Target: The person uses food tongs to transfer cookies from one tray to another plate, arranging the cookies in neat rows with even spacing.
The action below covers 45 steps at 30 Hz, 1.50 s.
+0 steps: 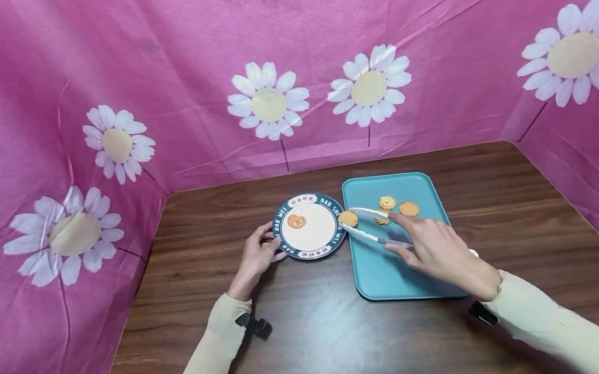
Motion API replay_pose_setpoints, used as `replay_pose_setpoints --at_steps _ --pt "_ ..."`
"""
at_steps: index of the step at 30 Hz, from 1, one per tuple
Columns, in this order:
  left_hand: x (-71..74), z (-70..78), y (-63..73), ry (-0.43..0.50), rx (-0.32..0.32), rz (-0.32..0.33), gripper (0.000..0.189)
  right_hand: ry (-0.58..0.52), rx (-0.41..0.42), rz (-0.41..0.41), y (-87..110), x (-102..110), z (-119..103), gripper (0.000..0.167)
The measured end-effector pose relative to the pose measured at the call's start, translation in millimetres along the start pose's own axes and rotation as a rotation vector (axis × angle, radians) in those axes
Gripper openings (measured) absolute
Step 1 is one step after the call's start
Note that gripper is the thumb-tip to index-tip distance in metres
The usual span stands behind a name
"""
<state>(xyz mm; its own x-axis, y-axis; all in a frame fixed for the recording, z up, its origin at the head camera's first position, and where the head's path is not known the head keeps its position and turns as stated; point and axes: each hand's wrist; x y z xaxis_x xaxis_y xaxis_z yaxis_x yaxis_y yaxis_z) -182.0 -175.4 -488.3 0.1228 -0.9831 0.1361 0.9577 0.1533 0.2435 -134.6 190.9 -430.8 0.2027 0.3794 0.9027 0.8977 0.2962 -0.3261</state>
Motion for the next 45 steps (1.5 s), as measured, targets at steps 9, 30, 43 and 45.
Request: replay_pose_setpoints --at_steps 9,30,43,45 --pt "0.8 0.9 0.8 -0.008 -0.001 0.011 0.054 -0.017 0.034 0.019 -14.7 -8.8 -5.6 0.057" --pt "1.0 1.2 -1.9 0.011 0.008 0.000 0.056 -0.015 0.091 -0.041 -38.9 -24.3 -17.7 0.059" --pt "2.1 3.4 0.0 0.029 0.010 -0.005 0.056 -0.031 0.112 -0.070 -47.4 -32.0 -22.9 0.058" --pt "1.6 3.3 0.3 0.033 0.009 -0.005 0.057 -0.032 0.111 -0.076 -48.8 -33.4 -23.5 0.058"
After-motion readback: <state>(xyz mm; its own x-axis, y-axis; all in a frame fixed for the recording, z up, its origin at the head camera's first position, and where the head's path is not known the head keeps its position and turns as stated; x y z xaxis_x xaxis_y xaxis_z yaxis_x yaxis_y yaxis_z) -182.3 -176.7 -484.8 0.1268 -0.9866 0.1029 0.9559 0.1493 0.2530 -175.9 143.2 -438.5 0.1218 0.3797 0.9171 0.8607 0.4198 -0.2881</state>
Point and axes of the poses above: each hand's wrist, its own y-axis away from the middle knuckle, its own x-axis out of the back of the hand, z = x × y, and after that the axes turned 9 degrees about z, right-handed
